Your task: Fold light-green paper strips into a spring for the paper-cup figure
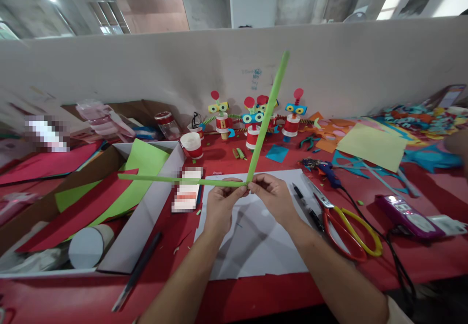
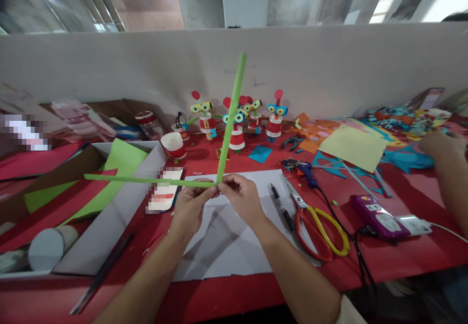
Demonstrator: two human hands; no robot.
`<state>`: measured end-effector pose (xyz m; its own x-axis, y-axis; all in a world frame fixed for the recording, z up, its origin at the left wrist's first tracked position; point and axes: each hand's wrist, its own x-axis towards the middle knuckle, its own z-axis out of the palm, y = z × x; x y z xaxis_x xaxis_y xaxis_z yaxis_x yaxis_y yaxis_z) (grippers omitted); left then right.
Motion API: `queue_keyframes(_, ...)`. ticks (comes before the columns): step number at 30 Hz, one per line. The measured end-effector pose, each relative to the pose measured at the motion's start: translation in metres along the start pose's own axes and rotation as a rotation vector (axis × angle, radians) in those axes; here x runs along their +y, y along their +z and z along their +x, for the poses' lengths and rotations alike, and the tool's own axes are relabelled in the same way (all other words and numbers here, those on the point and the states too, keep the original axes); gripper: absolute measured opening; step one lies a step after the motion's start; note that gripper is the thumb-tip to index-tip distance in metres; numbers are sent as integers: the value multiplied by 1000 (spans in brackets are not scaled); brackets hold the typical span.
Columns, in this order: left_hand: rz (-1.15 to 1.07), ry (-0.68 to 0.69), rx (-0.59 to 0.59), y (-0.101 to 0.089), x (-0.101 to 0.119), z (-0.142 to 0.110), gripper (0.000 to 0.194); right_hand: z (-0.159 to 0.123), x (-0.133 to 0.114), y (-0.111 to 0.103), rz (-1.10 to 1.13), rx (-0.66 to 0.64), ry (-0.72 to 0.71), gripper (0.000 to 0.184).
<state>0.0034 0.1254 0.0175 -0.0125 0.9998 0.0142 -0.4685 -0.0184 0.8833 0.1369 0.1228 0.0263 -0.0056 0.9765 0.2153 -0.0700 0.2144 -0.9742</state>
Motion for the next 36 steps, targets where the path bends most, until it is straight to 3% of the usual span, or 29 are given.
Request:
queue_keyframes(5,-53,13,71,-2,-1,2,27,-1,4,2,-30,-55,-13,22)
queue_keyframes(13,-190,-11,114,6,0,-2,36,-3,8,5,-153,17,-157,6)
queue_keyframes(26,-255,-135,63,6,-5,-5,17,-1,-1,7,157,87,108,8)
queue_keyframes(36,-158,-129,19,3,-1,-3,22,-2,3,5,13,64,66,16)
